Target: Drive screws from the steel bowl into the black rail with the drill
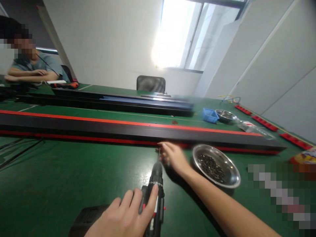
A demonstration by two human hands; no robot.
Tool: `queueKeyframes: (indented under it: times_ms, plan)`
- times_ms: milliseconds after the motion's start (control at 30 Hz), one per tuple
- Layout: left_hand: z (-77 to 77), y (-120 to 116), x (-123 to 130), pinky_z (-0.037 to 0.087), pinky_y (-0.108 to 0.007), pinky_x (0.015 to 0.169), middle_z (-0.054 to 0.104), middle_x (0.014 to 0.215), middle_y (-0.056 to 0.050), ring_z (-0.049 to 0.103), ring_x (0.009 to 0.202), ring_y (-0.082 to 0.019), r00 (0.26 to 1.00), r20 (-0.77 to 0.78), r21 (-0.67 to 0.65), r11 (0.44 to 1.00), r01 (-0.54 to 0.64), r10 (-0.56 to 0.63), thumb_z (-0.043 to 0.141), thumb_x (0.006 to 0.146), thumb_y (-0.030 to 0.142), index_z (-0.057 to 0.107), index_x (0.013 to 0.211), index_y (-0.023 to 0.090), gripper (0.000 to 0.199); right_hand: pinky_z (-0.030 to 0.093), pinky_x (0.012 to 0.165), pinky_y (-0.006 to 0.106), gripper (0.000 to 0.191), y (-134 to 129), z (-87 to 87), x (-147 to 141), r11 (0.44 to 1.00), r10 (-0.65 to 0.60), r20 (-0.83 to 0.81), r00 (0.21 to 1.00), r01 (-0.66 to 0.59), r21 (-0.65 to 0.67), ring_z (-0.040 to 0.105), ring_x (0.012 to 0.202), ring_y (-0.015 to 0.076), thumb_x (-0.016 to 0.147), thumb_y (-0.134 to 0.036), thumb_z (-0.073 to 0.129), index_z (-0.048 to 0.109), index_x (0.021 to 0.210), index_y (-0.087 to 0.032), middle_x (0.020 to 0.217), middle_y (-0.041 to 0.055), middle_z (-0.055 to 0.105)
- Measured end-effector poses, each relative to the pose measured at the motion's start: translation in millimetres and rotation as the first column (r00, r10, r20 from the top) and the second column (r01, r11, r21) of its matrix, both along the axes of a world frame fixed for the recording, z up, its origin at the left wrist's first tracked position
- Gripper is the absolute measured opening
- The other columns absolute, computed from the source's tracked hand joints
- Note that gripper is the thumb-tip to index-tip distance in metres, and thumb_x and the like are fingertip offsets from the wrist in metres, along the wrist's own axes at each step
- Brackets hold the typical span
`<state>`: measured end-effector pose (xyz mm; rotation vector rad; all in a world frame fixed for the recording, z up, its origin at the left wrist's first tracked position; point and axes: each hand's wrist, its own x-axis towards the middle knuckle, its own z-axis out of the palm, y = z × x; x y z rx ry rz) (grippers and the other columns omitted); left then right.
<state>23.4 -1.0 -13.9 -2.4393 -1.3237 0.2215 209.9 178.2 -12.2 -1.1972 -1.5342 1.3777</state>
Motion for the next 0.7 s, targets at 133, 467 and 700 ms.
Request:
queueKeyframes:
  times_ms: [133, 467, 700]
  plan:
    - [10.3, 2.1, 7.1, 0.062, -0.041, 0.07, 0.07, 0.11, -0.016, 0.07, 0.092, -0.03, 0.999, 0.013, -0.11, 0.993, -0.029, 0.03, 0.043, 0.093, 0.013, 0.022, 0.162, 0.018, 0.073, 0.043, 0.047, 0.02, 0.036, 1.9, -1.7, 1.0, 1.0, 0.005, 0.027, 1.0, -0.005, -0.003, 0.063, 0.062, 0.0117, 0.098, -0.038, 0.053, 0.074, 0.105, -0.009, 0.089, 0.0113, 0.072]
    - [12.8, 0.9, 12.2, 0.061, -0.044, 0.074, 0.068, 0.115, -0.017, 0.069, 0.097, -0.031, 0.994, 0.046, -0.133, 0.987, -0.092, 0.099, 0.048, 0.092, 0.016, 0.02, 0.163, 0.019, 0.077, 0.044, 0.045, 0.019, 0.026, 7.5, 2.3, -4.1, 0.999, -0.034, 0.105, 0.994, 0.031, 0.029, 0.066, 0.062, 0.0127, 0.093, -0.024, 0.058, 0.072, 0.109, -0.01, 0.095, 0.0121, 0.074]
    - [10.0, -1.2, 12.2, 0.059, -0.042, 0.073, 0.068, 0.114, -0.018, 0.068, 0.096, -0.032, 0.991, 0.099, -0.104, 0.991, -0.082, 0.093, 0.052, 0.094, 0.024, 0.019, 0.163, 0.021, 0.077, 0.044, 0.046, 0.019, 0.041, 6.8, 1.6, -3.3, 0.998, 0.059, 0.155, 0.986, -0.064, 0.029, 0.064, 0.061, 0.0117, 0.079, -0.008, 0.051, 0.076, 0.111, -0.013, 0.092, 0.0088, 0.077]
